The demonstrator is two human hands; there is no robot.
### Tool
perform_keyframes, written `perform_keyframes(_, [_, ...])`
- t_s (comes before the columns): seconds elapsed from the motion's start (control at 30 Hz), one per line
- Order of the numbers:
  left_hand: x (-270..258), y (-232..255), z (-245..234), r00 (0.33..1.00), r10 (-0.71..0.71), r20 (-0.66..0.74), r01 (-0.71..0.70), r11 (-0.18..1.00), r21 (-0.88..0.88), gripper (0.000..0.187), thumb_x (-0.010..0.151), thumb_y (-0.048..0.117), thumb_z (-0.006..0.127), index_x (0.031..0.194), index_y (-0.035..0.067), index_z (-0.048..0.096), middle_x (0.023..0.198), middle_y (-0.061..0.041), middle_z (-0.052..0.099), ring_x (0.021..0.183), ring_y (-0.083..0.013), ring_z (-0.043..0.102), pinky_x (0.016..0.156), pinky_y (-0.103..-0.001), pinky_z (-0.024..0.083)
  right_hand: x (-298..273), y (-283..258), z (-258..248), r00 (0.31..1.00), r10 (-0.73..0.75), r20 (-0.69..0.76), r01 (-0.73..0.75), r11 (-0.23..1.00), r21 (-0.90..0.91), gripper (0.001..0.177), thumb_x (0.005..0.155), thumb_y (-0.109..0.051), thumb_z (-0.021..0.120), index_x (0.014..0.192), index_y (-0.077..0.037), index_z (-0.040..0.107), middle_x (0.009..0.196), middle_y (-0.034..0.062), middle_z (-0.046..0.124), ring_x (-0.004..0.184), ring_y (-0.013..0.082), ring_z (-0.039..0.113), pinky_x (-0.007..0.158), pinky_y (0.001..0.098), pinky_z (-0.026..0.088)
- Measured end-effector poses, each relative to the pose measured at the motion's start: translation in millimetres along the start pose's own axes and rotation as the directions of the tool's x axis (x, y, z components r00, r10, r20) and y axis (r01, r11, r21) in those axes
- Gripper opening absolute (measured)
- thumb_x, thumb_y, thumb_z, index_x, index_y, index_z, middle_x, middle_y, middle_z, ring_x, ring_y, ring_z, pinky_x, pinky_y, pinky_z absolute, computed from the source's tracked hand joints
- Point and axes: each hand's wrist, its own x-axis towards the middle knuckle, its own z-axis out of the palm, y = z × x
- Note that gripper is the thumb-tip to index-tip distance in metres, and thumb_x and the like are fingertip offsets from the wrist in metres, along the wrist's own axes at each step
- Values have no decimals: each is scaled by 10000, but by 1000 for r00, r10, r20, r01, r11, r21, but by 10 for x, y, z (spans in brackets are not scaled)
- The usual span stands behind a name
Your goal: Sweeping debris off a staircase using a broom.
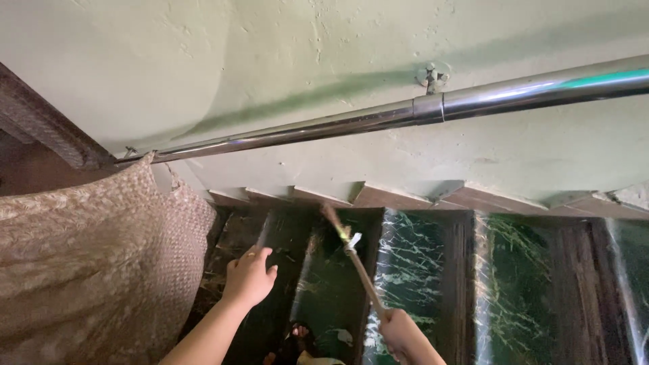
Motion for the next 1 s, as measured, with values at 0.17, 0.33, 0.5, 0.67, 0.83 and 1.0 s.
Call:
perform_keyframes(0.17, [49,35,11,996,44,-77,-46,999,-28,468,981,332,603,1413,171,520,1475,-47,525,1406,-233,474,1188,-488,291,1352,587,113,996,-89,-15,79,942,-327,221,876,-125,661,993,39,749,714,186,707,629,327,708,545,431,543])
perform_keyframes(0.33, [27,28,51,988,74,-135,-75,997,1,481,960,332,625,1402,174,520,1466,-70,513,1399,-248,452,1166,-508,279,1760,347,310,858,-379,348,415,111,-903,283,770,-200,745,969,-3,785,856,213,701,832,394,705,753,466,571])
perform_keyframes(0.5, [16,-104,108,993,39,-112,-39,999,1,457,969,331,613,1391,177,529,1485,-59,520,1480,-228,373,1178,-509,275,628,-544,438,959,-267,-100,195,870,-452,308,843,-196,700,1052,26,745,860,229,734,803,361,739,736,452,609])
perform_keyframes(0.67, [18,-119,63,993,18,-117,-19,1000,-1,468,972,332,610,1405,177,520,1497,-67,510,1491,-228,362,1188,-494,272,-232,-1141,433,969,-232,88,247,934,-259,336,879,-162,633,1173,-10,692,850,245,739,715,357,740,640,470,596])
perform_keyframes(0.83, [-35,-68,-95,998,-14,-57,14,1000,3,463,1001,323,590,1429,166,504,1503,-75,506,1510,-225,343,1211,-505,240,-186,-1035,405,974,-222,51,227,929,-292,373,885,-190,643,1239,-78,678,902,228,755,768,344,753,686,444,589])
perform_keyframes(1.0, [-56,-29,-51,999,-18,-37,16,999,-31,467,1003,323,584,1436,172,492,1531,-69,474,1510,-225,337,1213,-491,235,469,-498,180,970,-196,-146,93,849,-520,343,885,-189,643,1152,14,708,1054,245,752,991,363,743,866,456,619])
